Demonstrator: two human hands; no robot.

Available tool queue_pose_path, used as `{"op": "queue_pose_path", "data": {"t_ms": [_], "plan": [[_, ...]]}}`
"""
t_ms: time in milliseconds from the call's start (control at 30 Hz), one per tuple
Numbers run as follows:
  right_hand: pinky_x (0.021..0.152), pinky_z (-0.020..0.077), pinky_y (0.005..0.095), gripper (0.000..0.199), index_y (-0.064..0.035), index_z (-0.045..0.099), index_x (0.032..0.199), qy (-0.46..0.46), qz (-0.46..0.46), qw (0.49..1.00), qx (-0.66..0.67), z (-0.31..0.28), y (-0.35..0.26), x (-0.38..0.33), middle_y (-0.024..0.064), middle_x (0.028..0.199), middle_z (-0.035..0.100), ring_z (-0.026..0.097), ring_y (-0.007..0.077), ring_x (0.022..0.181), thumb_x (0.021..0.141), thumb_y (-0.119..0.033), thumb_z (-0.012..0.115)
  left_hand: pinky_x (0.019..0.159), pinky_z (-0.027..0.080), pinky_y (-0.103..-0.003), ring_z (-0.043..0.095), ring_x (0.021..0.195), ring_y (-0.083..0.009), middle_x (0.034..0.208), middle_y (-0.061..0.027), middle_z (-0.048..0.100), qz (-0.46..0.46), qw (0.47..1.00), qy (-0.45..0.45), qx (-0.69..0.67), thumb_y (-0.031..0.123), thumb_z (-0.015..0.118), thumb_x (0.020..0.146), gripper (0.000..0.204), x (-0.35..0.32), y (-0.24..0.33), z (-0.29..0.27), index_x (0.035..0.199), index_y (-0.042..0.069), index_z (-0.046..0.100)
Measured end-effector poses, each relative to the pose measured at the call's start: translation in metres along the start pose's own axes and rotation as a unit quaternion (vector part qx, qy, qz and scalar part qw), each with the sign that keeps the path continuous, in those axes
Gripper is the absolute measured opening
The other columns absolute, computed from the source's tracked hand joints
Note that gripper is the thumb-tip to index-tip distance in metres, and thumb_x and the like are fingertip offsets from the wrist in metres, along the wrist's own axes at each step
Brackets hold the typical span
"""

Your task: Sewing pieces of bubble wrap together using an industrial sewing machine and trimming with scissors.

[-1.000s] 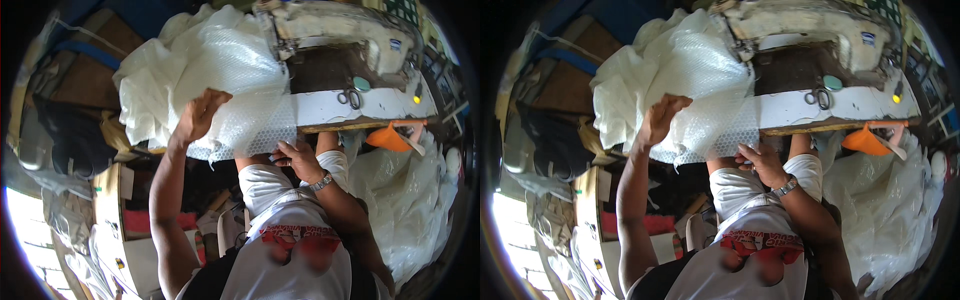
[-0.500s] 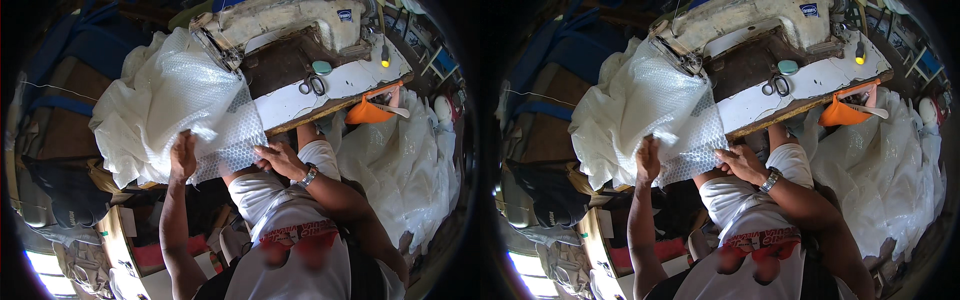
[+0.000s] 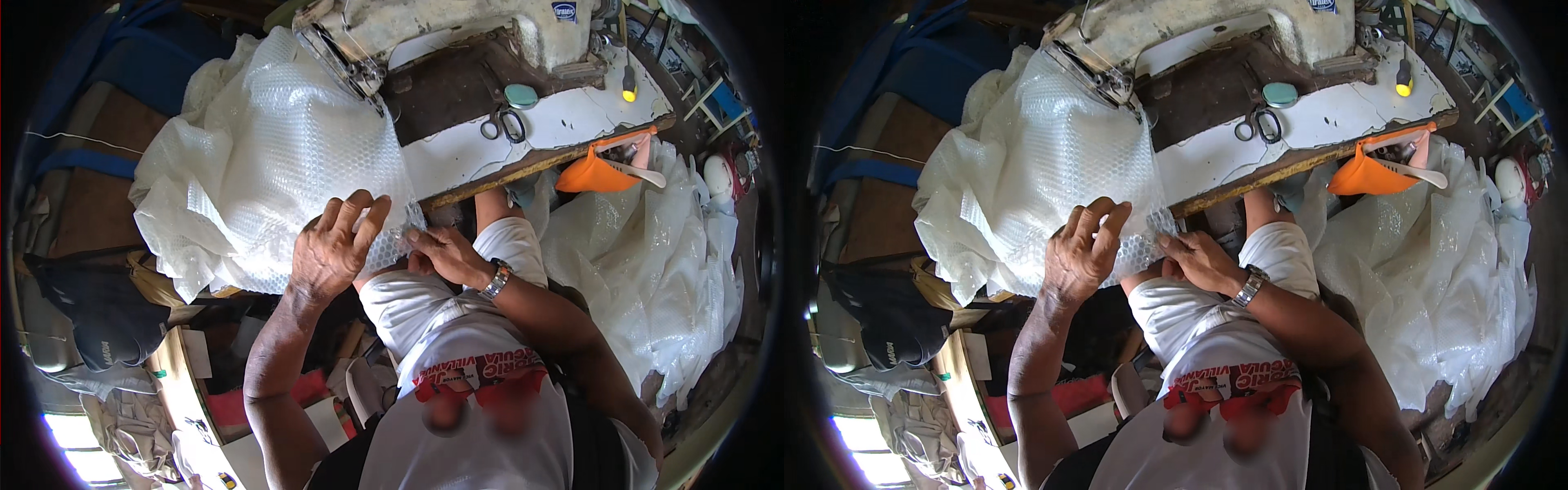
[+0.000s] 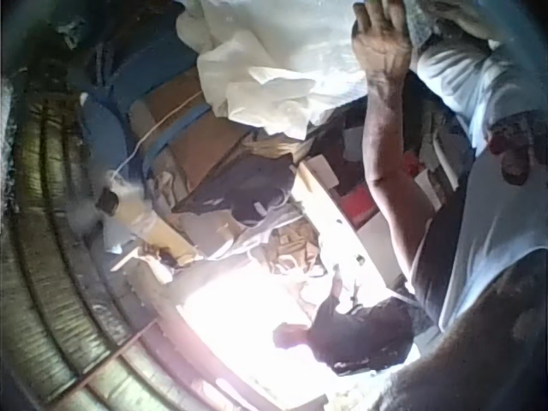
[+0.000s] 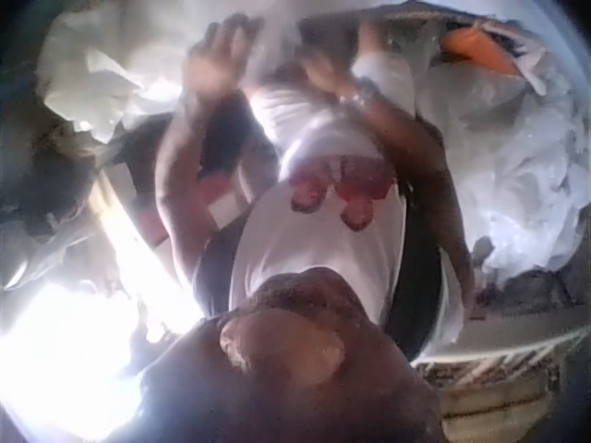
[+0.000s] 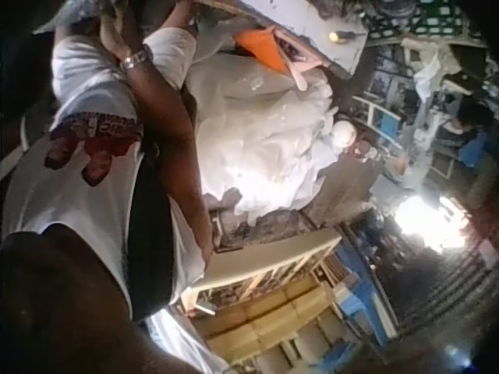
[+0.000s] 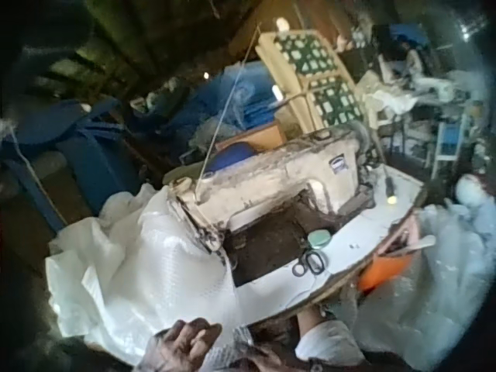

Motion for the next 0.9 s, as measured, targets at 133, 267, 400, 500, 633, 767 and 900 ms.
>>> {"op": "queue_pose_path", "data": {"t_ms": [133, 267, 400, 500, 633, 767, 900], "plan": [[0.065, 0.0518, 0.0251, 0.044, -0.0001, 0.069, 0.099, -0.019, 0.018, 0.999, 0.043, -0.005, 0.008, -0.003, 0.0033, 0.077, 0.069, 0.062, 0.0092, 0.069, 0.109, -0.040, 0.054, 0.080, 0.061, -0.037, 0.065, 0.098, -0.0274, 0.126, -0.0095, 0.060, 0.049, 0.998, -0.029, -0.030, 0.009, 0.069, 0.079, 0.050, -0.016, 0.012, 0.009, 0.128, 0.007, 0.058], [0.063, 0.0528, 0.0267, 0.039, 0.0002, 0.071, 0.098, -0.001, -0.014, 0.999, 0.049, -0.003, 0.020, -0.003, 0.0048, 0.077, 0.071, 0.063, 0.0099, 0.066, 0.108, -0.035, 0.056, 0.083, 0.058, -0.043, 0.067, 0.094, -0.0297, 0.116, -0.0150, 0.069, 0.095, 0.992, 0.067, -0.053, 0.011, 0.066, 0.085, 0.042, -0.027, 0.007, 0.018, 0.124, -0.002, 0.058], [0.064, 0.0532, 0.0252, 0.032, -0.0010, 0.070, 0.106, -0.008, -0.029, 0.999, 0.042, 0.000, 0.014, -0.004, 0.0036, 0.080, 0.071, 0.063, 0.0083, 0.067, 0.109, -0.029, 0.056, 0.074, 0.056, -0.041, 0.067, 0.090, -0.0304, 0.106, -0.0147, 0.066, 0.017, 0.993, 0.069, -0.090, 0.010, 0.072, 0.088, 0.043, -0.026, 0.005, 0.031, 0.128, 0.000, 0.058], [0.066, 0.0539, 0.0242, 0.029, -0.0015, 0.069, 0.110, -0.024, -0.022, 0.997, 0.077, 0.000, 0.010, -0.010, 0.0029, 0.083, 0.072, 0.062, 0.0070, 0.068, 0.109, -0.027, 0.055, 0.077, 0.058, -0.043, 0.067, 0.091, -0.0334, 0.104, -0.0130, 0.062, -0.047, 0.981, 0.014, -0.189, 0.016, 0.082, 0.083, 0.056, -0.017, 0.010, 0.040, 0.131, 0.004, 0.056], [0.068, 0.0542, 0.0248, 0.027, -0.0018, 0.069, 0.110, -0.025, 0.003, 0.993, 0.115, 0.002, 0.007, -0.011, 0.0027, 0.084, 0.071, 0.063, 0.0067, 0.070, 0.110, -0.024, 0.053, 0.081, 0.059, -0.044, 0.066, 0.096, -0.0343, 0.110, -0.0135, 0.061, -0.098, 0.965, -0.053, -0.235, 0.010, 0.085, 0.073, 0.064, -0.021, 0.015, 0.026, 0.130, 0.004, 0.057], [0.067, 0.0538, 0.0276, 0.027, -0.0010, 0.070, 0.104, -0.047, -0.056, 0.997, 0.006, 0.000, 0.011, -0.010, 0.0043, 0.080, 0.070, 0.063, 0.0084, 0.070, 0.109, -0.022, 0.054, 0.087, 0.058, -0.044, 0.063, 0.104, -0.0317, 0.120, -0.0115, 0.061, -0.023, 0.978, -0.011, -0.208, -0.001, 0.076, 0.062, 0.061, -0.021, 0.020, 0.012, 0.122, 0.003, 0.065], [0.066, 0.0527, 0.0306, 0.027, 0.0001, 0.071, 0.097, -0.055, -0.052, 0.997, 0.014, -0.011, 0.012, -0.012, 0.0060, 0.073, 0.069, 0.063, 0.0117, 0.066, 0.108, -0.020, 0.056, 0.087, 0.057, -0.039, 0.062, 0.102, -0.0283, 0.125, -0.0096, 0.062, 0.001, 0.980, -0.052, -0.193, 0.002, 0.075, 0.065, 0.061, -0.021, 0.031, 0.008, 0.125, 0.004, 0.067]]}}
Point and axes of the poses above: each hand's wrist, its own x-axis towards the middle knuckle, its own z-axis out of the palm, y = z × x, the point moved 1 cm from there along x, towards the middle knuckle
